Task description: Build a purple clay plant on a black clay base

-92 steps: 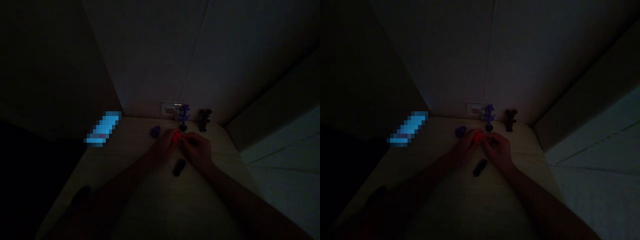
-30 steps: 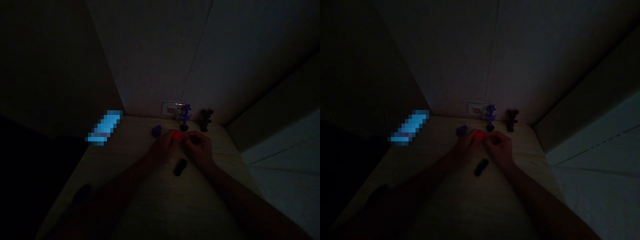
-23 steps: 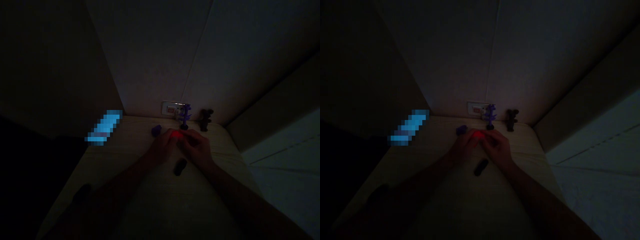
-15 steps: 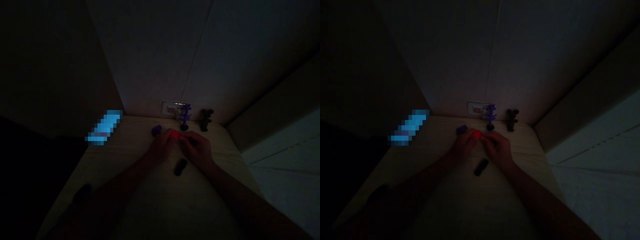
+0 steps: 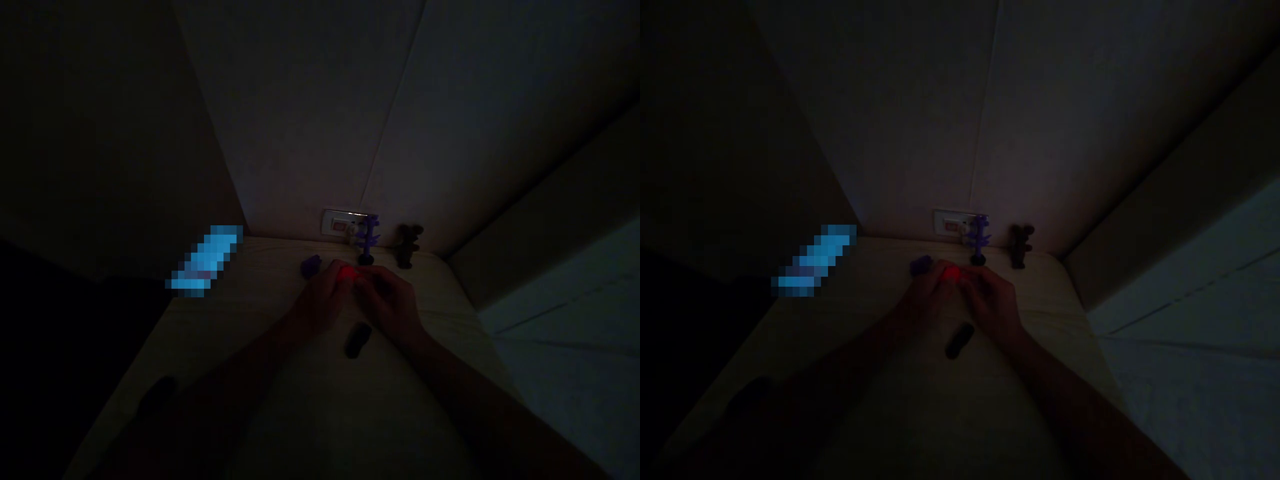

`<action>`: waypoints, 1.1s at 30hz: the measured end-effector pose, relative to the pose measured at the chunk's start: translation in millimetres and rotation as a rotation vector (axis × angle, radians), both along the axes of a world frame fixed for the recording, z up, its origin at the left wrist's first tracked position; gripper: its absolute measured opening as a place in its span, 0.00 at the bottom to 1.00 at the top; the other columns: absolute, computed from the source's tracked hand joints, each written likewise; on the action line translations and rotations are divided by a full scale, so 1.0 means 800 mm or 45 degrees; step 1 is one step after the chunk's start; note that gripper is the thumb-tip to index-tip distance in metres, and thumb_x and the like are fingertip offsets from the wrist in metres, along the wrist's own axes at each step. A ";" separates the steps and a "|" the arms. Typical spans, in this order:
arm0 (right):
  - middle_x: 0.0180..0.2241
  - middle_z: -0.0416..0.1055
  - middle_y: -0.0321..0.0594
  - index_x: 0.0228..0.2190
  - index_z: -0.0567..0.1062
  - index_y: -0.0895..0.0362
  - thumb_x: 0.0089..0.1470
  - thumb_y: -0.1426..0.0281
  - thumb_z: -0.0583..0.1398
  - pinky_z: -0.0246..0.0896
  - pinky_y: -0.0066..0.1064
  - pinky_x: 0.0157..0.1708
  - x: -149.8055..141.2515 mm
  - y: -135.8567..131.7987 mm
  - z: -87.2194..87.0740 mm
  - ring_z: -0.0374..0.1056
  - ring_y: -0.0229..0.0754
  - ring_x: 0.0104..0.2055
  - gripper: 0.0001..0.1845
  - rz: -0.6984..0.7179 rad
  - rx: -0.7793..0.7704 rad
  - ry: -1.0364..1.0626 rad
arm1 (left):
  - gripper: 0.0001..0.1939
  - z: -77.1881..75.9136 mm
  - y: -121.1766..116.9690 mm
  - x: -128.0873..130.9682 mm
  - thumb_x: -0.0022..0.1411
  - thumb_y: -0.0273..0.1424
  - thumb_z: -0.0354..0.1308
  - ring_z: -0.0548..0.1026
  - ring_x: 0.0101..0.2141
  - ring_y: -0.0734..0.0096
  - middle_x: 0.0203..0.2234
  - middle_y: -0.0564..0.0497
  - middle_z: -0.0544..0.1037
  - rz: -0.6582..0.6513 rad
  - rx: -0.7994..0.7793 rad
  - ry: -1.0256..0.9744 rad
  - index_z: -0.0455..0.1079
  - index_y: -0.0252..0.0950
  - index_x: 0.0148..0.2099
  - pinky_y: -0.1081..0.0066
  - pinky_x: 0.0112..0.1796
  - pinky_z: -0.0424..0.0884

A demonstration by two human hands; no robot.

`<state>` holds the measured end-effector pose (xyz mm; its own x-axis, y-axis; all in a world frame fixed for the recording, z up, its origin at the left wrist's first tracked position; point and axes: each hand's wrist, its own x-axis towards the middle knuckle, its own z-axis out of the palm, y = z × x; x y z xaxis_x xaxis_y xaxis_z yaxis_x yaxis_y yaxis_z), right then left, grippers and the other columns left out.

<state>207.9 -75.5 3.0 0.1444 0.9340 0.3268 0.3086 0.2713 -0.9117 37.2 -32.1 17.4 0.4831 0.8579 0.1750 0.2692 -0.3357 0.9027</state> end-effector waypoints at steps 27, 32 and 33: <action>0.40 0.86 0.42 0.40 0.87 0.50 0.55 0.64 0.70 0.78 0.40 0.41 0.000 0.000 0.009 0.81 0.49 0.39 0.10 -0.058 0.005 -0.028 | 0.12 -0.001 0.002 -0.001 0.71 0.38 0.48 0.72 0.33 0.65 0.31 0.52 0.75 0.016 -0.046 -0.045 0.68 0.38 0.43 0.65 0.37 0.64; 0.35 0.86 0.42 0.37 0.87 0.51 0.55 0.60 0.70 0.77 0.39 0.36 0.000 0.000 0.006 0.81 0.49 0.35 0.10 -0.076 -0.082 0.009 | 0.11 -0.002 0.003 -0.003 0.70 0.38 0.49 0.72 0.32 0.66 0.29 0.53 0.74 -0.018 -0.013 -0.055 0.68 0.37 0.42 0.66 0.35 0.64; 0.33 0.85 0.42 0.36 0.87 0.52 0.55 0.59 0.70 0.77 0.38 0.35 0.000 0.001 0.006 0.80 0.48 0.33 0.10 -0.079 -0.104 0.025 | 0.10 -0.002 0.003 -0.003 0.69 0.38 0.51 0.72 0.33 0.66 0.30 0.52 0.74 -0.025 -0.009 -0.055 0.68 0.37 0.43 0.66 0.35 0.64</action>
<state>207.8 -75.1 7.4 0.2088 0.9464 0.2465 0.3043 0.1767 -0.9360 34.8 -29.8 16.1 0.4921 0.8495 0.1901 0.2230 -0.3340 0.9158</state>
